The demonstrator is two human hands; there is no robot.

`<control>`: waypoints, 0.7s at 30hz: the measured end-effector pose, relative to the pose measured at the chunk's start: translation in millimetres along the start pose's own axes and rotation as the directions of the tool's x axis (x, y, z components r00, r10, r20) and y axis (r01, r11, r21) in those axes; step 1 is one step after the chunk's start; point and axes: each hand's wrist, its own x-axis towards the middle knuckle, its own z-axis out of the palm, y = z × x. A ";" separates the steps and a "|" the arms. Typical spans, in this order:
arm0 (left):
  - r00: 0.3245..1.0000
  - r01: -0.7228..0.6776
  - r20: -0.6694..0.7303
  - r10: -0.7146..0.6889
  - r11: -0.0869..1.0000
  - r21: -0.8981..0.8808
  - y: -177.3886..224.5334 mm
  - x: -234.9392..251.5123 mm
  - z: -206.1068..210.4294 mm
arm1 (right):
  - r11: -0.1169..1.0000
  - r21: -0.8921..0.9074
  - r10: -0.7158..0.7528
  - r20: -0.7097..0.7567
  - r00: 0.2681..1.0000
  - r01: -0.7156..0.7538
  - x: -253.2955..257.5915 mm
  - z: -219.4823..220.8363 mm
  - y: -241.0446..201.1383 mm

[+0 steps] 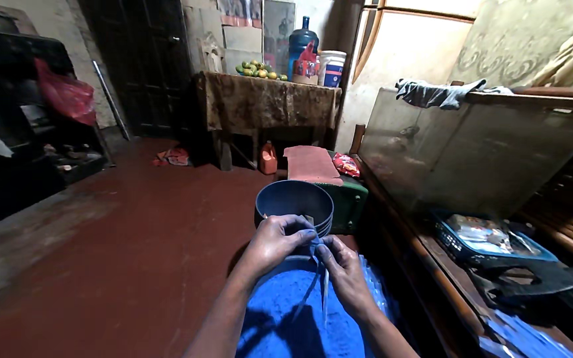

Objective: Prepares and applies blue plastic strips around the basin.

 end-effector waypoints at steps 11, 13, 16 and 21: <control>0.967 -0.073 -0.224 0.123 0.973 0.219 16.4 -0.9 5.0 | 0.988 0.104 0.100 0.162 0.982 -0.118 -4.7 1.0 0.0; 0.956 -0.108 -0.238 0.168 0.963 0.249 16.8 -1.3 0.7 | 0.983 0.035 0.167 0.241 0.956 -0.181 -8.2 -0.1 4.0; 0.952 -0.117 -0.249 0.178 0.963 0.241 20.7 -2.6 -4.3 | 0.967 -0.121 0.251 0.342 0.906 -0.223 -12.9 -0.3 6.8; 0.966 -0.104 -0.213 0.144 0.977 0.188 31.9 -9.4 -14.8 | 0.933 -0.299 0.319 0.433 0.843 -0.200 -21.6 -1.3 13.8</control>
